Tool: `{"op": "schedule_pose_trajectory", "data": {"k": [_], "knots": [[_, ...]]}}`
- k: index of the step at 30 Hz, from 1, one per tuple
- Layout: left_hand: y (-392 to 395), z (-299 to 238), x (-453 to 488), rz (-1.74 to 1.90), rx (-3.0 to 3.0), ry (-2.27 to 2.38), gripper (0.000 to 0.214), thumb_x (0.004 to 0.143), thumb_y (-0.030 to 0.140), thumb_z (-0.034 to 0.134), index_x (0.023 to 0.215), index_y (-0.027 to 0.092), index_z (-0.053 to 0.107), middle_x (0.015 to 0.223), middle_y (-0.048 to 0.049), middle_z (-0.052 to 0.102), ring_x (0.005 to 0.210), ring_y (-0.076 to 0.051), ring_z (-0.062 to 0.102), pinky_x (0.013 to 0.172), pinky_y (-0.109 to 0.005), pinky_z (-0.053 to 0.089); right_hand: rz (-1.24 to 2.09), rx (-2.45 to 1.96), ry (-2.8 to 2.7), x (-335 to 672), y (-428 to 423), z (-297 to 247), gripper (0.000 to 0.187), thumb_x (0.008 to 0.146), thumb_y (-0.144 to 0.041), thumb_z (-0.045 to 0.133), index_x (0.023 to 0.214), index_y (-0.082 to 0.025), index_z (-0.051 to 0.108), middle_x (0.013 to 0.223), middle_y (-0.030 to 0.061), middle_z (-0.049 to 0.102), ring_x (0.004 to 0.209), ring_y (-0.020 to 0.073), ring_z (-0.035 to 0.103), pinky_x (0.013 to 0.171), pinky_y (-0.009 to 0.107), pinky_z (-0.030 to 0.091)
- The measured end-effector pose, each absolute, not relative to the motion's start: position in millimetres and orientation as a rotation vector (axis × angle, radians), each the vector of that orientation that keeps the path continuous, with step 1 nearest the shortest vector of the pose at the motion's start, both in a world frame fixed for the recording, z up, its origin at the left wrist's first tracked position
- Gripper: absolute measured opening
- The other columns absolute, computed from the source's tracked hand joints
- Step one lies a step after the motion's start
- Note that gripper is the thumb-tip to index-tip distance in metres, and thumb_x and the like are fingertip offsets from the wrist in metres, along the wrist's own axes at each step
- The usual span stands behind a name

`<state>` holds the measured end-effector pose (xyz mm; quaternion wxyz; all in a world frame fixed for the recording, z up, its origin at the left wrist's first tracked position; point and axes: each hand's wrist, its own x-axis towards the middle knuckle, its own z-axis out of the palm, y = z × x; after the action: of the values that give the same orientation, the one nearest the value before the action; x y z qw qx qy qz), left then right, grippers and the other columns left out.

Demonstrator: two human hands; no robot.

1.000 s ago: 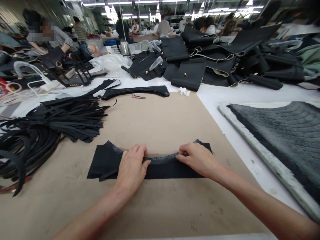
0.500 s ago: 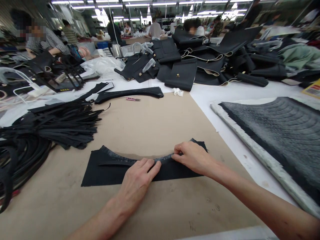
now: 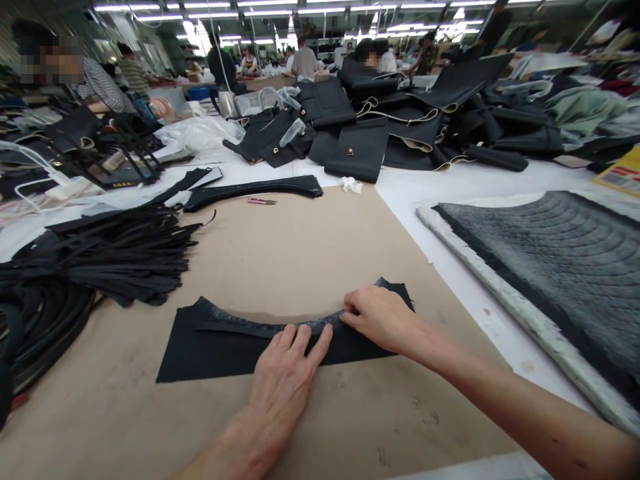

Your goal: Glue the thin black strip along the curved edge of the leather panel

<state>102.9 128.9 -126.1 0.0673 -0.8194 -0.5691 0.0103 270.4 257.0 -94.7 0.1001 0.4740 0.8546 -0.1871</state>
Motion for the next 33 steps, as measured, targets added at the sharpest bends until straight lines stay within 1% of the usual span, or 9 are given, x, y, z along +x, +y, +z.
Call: {"op": "schedule_pose_trajectory", "data": {"k": [3,5,9,12,15,17,24,29,33], "knots": [[131.2,-124.1,107.6,0.113,-2.472,-1.733,0.063,0.082,0.001,0.049,0.139,0.027,0.044,0.101,-0.0053,0.060,0.089,-0.021,0.057,0.080,-0.035,0.054,-0.440,1.435,2.528,271.7,254.7,-94.7,0.018,0.084,-0.034,0.061,0.074,-0.020,0.063,0.071,0.0060,0.068,0.070,0.0239,0.065,0.050,0.029,0.020],[132.3,-123.0,109.3,0.123,-2.482,-1.719,0.063,0.081,0.001,0.049,0.139,0.026,0.044,0.101,-0.0060,0.060,0.089,-0.021,0.057,0.079,-0.035,0.054,-0.368,1.490,2.507,275.5,254.9,-94.5,0.024,0.083,-0.043,0.066,0.080,-0.020,0.061,0.071,0.0060,0.067,0.070,0.0254,0.064,0.050,0.029,0.020],[133.0,-122.9,110.9,0.114,-2.484,-1.695,0.064,0.080,0.001,0.049,0.139,0.023,0.044,0.104,-0.0071,0.060,0.091,-0.022,0.056,0.079,-0.035,0.053,-0.503,1.617,2.407,295.5,266.0,-95.2,0.034,0.081,-0.054,0.065,0.078,-0.022,0.058,0.072,0.0043,0.065,0.068,0.0242,0.061,0.052,0.030,0.024],[132.9,-124.4,112.0,0.107,-2.476,-1.679,0.066,0.079,0.000,0.049,0.140,0.023,0.043,0.104,-0.0078,0.059,0.093,-0.023,0.056,0.079,-0.035,0.052,-0.802,1.674,2.361,318.3,281.3,-96.8,0.028,0.083,-0.049,0.064,0.078,-0.021,0.059,0.072,0.0017,0.063,0.068,0.0203,0.058,0.055,0.029,0.030],[132.6,-125.5,113.1,0.111,-2.464,-1.678,0.069,0.077,-0.002,0.047,0.141,0.025,0.042,0.103,-0.0075,0.059,0.092,-0.023,0.056,0.079,-0.035,0.051,-1.107,1.656,2.359,336.7,294.1,-99.5,0.015,0.084,-0.032,0.062,0.078,-0.019,0.060,0.067,-0.0011,0.059,0.066,0.0161,0.054,0.056,0.026,0.033],[132.8,-125.4,113.7,0.108,-2.464,-1.678,0.071,0.076,-0.003,0.046,0.141,0.025,0.042,0.104,-0.0073,0.059,0.092,-0.023,0.055,0.080,-0.035,0.051,-1.196,1.652,2.353,342.3,298.4,-101.6,0.012,0.084,-0.024,0.059,0.074,-0.018,0.058,0.063,-0.0025,0.056,0.062,0.0142,0.053,0.054,0.025,0.032],[135.4,-124.8,114.9,0.127,-2.474,-1.680,0.073,0.075,-0.002,0.047,0.142,0.025,0.041,0.099,-0.0060,0.059,0.088,-0.022,0.055,0.078,-0.035,0.052,-1.197,1.648,2.331,337.9,298.4,-101.0,0.012,0.081,-0.015,0.056,0.070,-0.018,0.055,0.057,-0.0041,0.054,0.050,0.0116,0.052,0.050,0.024,0.031],[133.6,-126.1,115.1,0.135,-2.474,-1.680,0.074,0.076,-0.002,0.047,0.144,0.027,0.038,0.100,-0.0060,0.058,0.089,-0.022,0.055,0.079,-0.036,0.051,-1.069,1.679,2.382,335.5,296.8,-99.2,0.012,0.082,-0.016,0.057,0.070,-0.018,0.056,0.059,-0.0032,0.054,0.053,0.0119,0.051,0.050,0.024,0.027],[133.8,-126.8,115.0,0.130,-2.470,-1.675,0.073,0.077,-0.001,0.047,0.144,0.027,0.038,0.100,-0.0063,0.057,0.089,-0.022,0.054,0.080,-0.037,0.051,-0.987,1.691,2.417,334.9,295.9,-103.4,0.018,0.083,-0.018,0.059,0.066,-0.019,0.053,0.059,-0.0024,0.054,0.056,0.0126,0.051,0.051,0.025,0.026]]}}
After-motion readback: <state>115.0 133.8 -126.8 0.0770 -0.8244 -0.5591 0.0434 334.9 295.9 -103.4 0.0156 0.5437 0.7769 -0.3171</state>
